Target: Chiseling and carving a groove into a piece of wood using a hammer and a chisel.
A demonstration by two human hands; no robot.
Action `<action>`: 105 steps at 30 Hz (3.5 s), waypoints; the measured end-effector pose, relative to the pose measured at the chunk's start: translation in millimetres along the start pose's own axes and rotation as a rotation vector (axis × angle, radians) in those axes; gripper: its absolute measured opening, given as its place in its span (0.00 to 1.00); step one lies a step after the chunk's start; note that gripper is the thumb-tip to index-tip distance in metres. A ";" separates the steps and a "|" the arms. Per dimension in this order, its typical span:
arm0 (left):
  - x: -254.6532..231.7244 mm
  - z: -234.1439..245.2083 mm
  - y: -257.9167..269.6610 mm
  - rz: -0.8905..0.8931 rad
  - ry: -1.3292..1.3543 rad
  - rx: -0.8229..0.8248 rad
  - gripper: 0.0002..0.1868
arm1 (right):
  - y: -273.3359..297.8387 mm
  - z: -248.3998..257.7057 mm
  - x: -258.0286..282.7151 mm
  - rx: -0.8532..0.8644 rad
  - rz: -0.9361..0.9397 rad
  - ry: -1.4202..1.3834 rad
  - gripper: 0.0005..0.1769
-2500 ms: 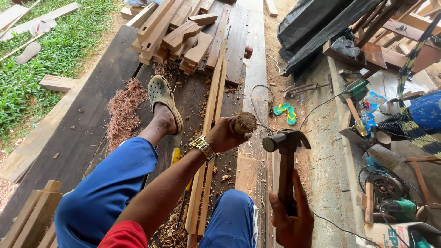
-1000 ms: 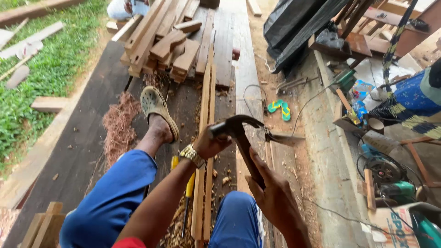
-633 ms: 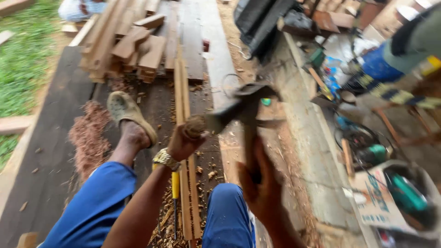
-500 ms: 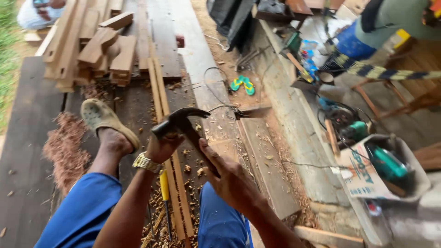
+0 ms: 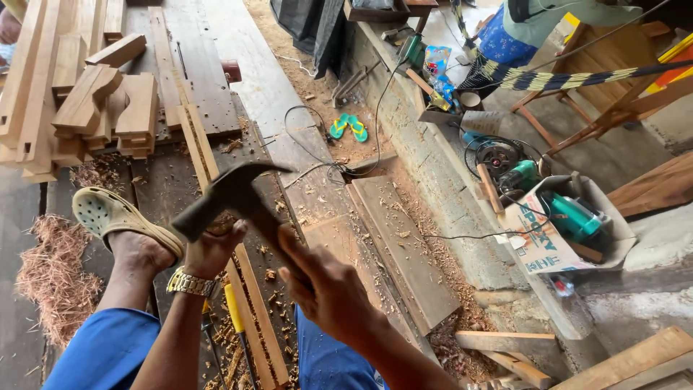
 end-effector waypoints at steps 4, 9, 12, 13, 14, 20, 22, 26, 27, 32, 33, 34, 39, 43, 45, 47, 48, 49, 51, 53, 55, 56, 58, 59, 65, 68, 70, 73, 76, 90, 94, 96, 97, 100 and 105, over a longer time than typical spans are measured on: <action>4.0 0.0 2.0 -0.026 -0.087 0.013 0.21 | -7.3 6.9 15.7 0.102 -0.098 0.049 0.43; 22.3 -9.8 6.6 -0.079 -0.162 0.031 0.19 | -11.4 23.0 45.9 0.076 -0.021 0.035 0.44; 6.8 -3.2 2.4 0.133 0.034 0.088 0.13 | -18.7 30.8 63.4 -0.070 0.136 -0.067 0.44; -0.7 -2.3 2.2 0.134 0.035 0.087 0.13 | -19.8 26.9 59.2 -0.068 0.136 -0.067 0.44; -6.1 -0.6 2.7 0.182 0.044 0.076 0.11 | -20.2 25.4 57.3 -0.116 0.171 -0.063 0.44; 11.2 -6.1 9.1 0.120 0.039 0.014 0.12 | -13.5 4.0 11.0 0.051 -0.024 0.068 0.46; 23.5 -9.5 10.4 0.115 0.010 0.029 0.12 | -6.6 -1.8 -0.2 0.117 -0.128 0.072 0.48; 13.4 -6.9 6.1 0.131 0.022 0.071 0.12 | 24.5 1.3 -2.0 -0.089 -0.071 -0.097 0.40; 0.0 -2.1 3.5 0.140 0.042 0.071 0.12 | 35.0 2.5 0.5 -0.163 -0.064 -0.177 0.34; -35.3 9.5 -5.5 0.234 0.014 0.043 0.13 | 96.4 4.7 -53.0 -0.211 -0.445 -0.122 0.19; -38.3 12.1 -3.5 0.214 0.003 0.028 0.13 | 108.2 4.3 -59.6 -0.149 -0.588 -0.061 0.19; -40.3 10.1 -4.4 0.221 -0.002 0.029 0.13 | 119.8 4.4 -66.3 -0.143 -0.591 -0.067 0.19; -76.0 30.9 -9.0 -0.059 -0.104 0.024 0.11 | 186.4 -15.7 -142.7 0.099 -0.860 0.112 0.30; -50.2 14.1 -3.0 0.014 0.167 -0.008 0.10 | 174.4 -19.6 -157.1 0.090 -0.788 0.039 0.31; -38.4 4.2 -6.0 0.075 0.167 -0.013 0.08 | 176.2 -22.2 -161.7 0.077 -1.045 -0.185 0.32; -44.4 4.8 2.2 0.037 0.152 -0.027 0.09 | 172.1 -21.7 -169.4 0.131 -1.099 -0.069 0.37; -48.2 3.3 4.7 -0.008 0.144 -0.024 0.10 | 171.1 -20.0 -174.9 0.166 -1.158 0.049 0.41; -53.7 1.9 15.0 0.000 0.142 -0.024 0.10 | 175.6 -21.0 -184.4 0.174 -1.160 0.048 0.41; -78.2 -6.6 40.0 -0.249 0.108 0.042 0.17 | 185.6 -21.5 -201.2 0.133 -1.071 0.044 0.55; -77.4 -18.1 44.8 -0.278 0.094 0.092 0.18 | 175.9 -21.5 -182.5 0.157 -1.152 0.017 0.57; -75.7 -25.6 38.2 -0.315 0.081 0.131 0.18 | 172.8 -21.1 -173.9 0.176 -1.221 -0.002 0.59; -71.6 -27.6 30.3 -0.272 0.191 0.160 0.16 | 174.0 -21.0 -172.8 0.165 -1.194 -0.024 0.58; -57.0 -35.1 1.1 -0.241 0.296 0.178 0.14 | 171.8 -20.2 -173.6 0.150 -1.150 -0.043 0.57; -39.8 -43.4 -17.9 -0.086 0.734 0.224 0.11 | 172.7 -20.5 -175.0 0.152 -1.154 -0.029 0.55; -45.7 -30.2 -48.8 0.074 0.562 0.112 0.10 | 221.0 -34.2 -264.1 0.096 -0.852 0.151 0.49; -69.7 -13.5 -42.2 -0.041 0.138 0.053 0.11 | 241.6 -36.0 -287.7 0.011 -0.638 0.271 0.52; -65.4 -16.9 -35.6 -0.055 0.145 0.062 0.10 | 213.9 -34.3 -242.0 -0.022 -0.695 0.256 0.55; -53.1 -29.3 -32.0 -0.037 0.352 0.087 0.10 | 194.2 -19.2 -175.8 0.020 -1.244 0.064 0.57; -72.9 -19.8 -36.7 0.034 0.609 0.151 0.11 | 210.1 -22.4 -211.6 0.057 -1.041 0.208 0.51; -63.2 -26.5 -22.1 0.116 0.392 0.143 0.11 | 217.1 -18.4 -201.7 -0.121 -1.068 0.021 0.34; -72.3 -19.6 -22.7 0.113 0.330 0.118 0.11 | 220.0 -18.2 -207.3 -0.127 -1.057 0.005 0.34; -73.5 -18.2 -23.0 0.082 0.255 0.101 0.12 | 219.8 -18.0 -209.2 -0.122 -1.058 0.007 0.34; -68.5 -21.7 -23.0 0.081 0.255 0.101 0.12 | 218.5 -17.9 -206.9 -0.123 -1.057 0.007 0.34; -63.5 -26.1 -22.4 0.082 0.404 0.123 0.13 | 215.0 -16.7 -201.5 -0.135 -1.041 0.001 0.33; -74.9 -15.4 -19.9 0.077 0.131 0.099 0.15 | 202.0 -10.1 -191.8 -0.169 -0.985 -0.167 0.27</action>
Point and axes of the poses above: each hand's wrist, its own y-axis away from the middle knuckle, its own z-axis out of the back of the hand, x = y × z, the point moved 5 cm from there along -y, towards the middle knuckle, and after that the axes turned 13 degrees about -y, right-handed, at the moved point
